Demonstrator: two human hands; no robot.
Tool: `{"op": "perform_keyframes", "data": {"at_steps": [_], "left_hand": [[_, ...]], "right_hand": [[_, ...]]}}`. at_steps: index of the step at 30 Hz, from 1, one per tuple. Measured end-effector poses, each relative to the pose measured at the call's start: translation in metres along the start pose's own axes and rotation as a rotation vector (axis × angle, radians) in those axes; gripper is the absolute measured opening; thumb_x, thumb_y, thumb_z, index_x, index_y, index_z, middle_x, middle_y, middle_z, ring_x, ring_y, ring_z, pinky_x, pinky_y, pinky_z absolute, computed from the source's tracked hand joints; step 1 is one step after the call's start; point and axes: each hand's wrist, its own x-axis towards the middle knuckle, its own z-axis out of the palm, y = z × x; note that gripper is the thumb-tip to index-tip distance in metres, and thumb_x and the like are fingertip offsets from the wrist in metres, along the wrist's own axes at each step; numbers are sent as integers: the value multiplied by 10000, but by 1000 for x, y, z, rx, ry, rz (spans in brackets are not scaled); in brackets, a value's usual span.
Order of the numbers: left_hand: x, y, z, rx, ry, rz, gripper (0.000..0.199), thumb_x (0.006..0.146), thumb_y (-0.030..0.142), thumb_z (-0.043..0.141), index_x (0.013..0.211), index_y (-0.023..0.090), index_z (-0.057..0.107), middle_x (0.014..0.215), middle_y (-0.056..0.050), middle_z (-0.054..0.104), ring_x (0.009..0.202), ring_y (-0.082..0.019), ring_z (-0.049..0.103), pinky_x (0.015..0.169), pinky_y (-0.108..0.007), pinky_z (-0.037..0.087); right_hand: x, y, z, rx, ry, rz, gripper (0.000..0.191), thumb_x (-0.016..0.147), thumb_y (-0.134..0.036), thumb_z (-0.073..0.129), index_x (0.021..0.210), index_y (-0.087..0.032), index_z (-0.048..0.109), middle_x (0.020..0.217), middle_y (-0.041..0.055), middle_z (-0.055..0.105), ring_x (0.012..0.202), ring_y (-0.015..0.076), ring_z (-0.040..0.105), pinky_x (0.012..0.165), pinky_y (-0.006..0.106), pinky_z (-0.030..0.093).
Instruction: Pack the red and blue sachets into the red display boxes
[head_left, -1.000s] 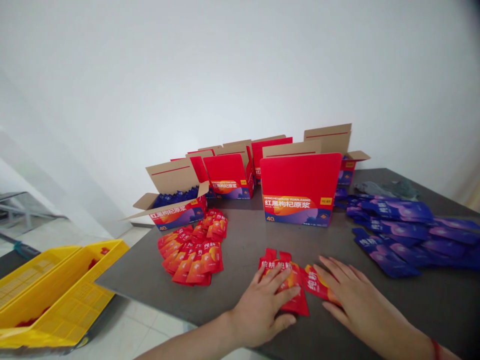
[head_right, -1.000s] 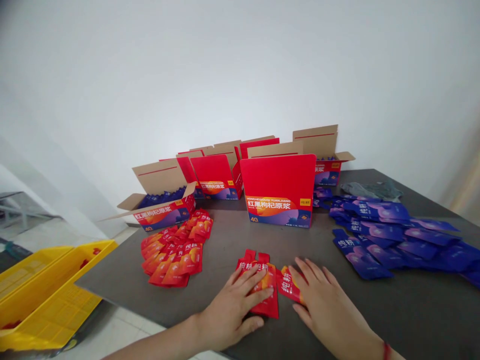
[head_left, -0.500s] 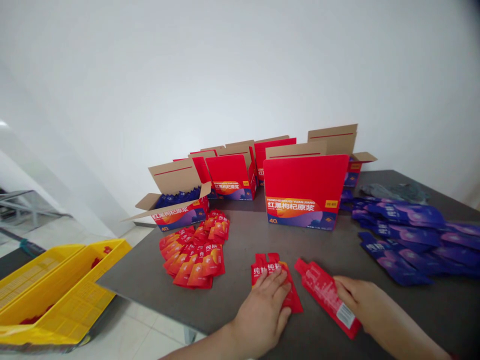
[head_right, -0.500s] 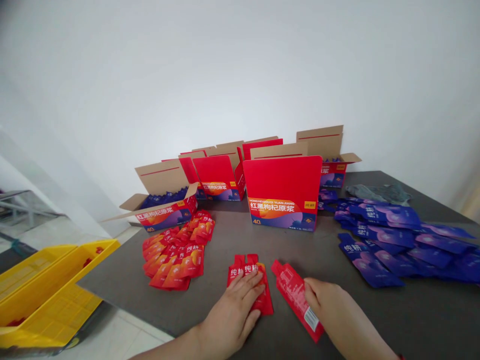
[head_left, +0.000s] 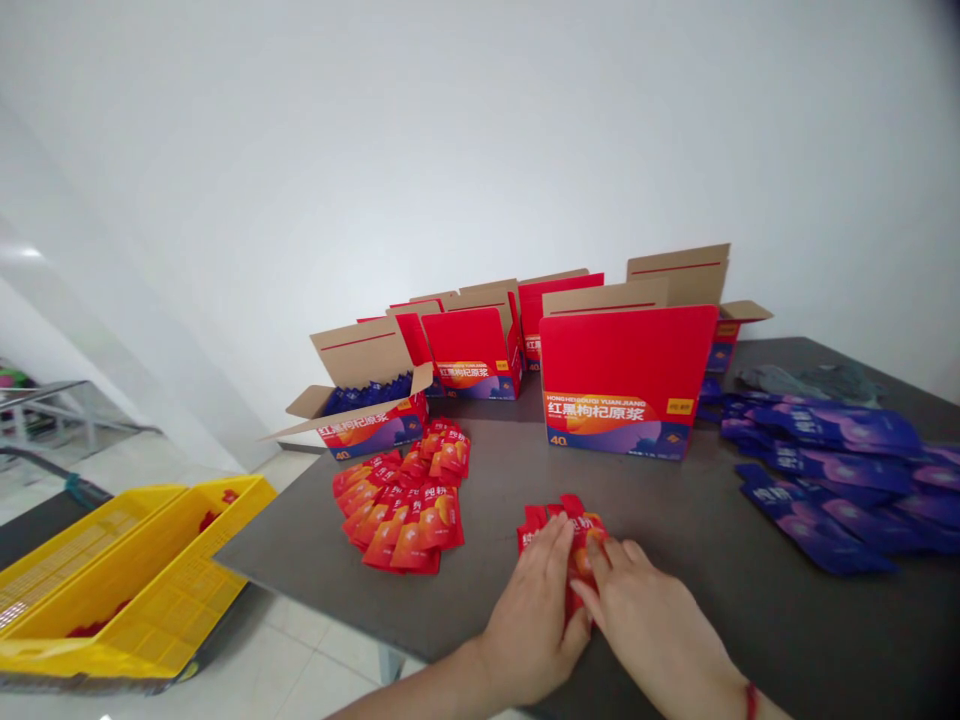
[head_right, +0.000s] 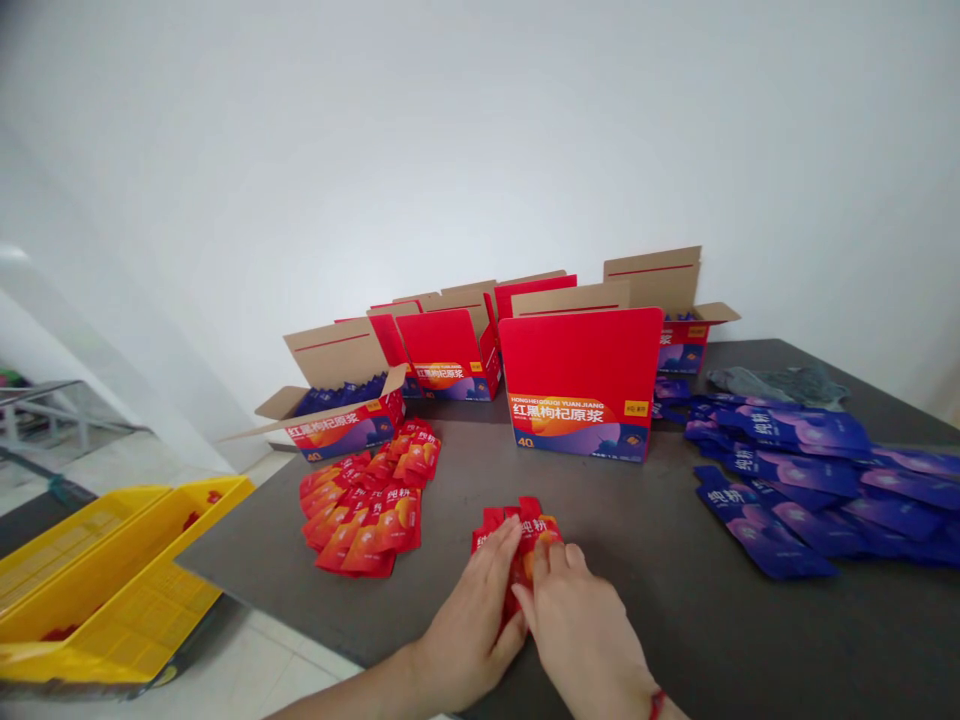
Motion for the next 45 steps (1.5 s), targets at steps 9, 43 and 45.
{"op": "perform_keyframes", "data": {"at_steps": [9, 43, 45], "left_hand": [[8, 12, -4, 77, -204, 27, 829, 768, 171, 514, 1493, 40, 135, 1569, -180, 142, 1461, -276, 80, 1187, -477, 180], [82, -32, -76, 231, 282, -162, 343, 939, 196, 411, 1282, 188, 420, 1151, -62, 621, 1005, -174, 618, 878, -281, 484], [74, -1, -51, -206, 263, -183, 347, 915, 217, 436, 1261, 190, 429, 1160, -53, 624, 1024, -175, 616, 913, -298, 484]], "right_hand": [[-43, 9, 38, -109, 364, -116, 394, 847, -173, 398, 1102, -36, 666, 1128, 215, 653, 914, 300, 612, 699, 422, 570], [-11, 54, -11, 1366, -16, 442, 573, 879, -530, 447, 1342, -191, 450, 1301, 116, 577, 1122, 222, 591, 958, 370, 491], [-4, 52, -13, 1521, -31, 464, 596, 870, -572, 452, 1333, -199, 437, 1281, 114, 588, 1065, 225, 621, 879, 351, 528]]}}
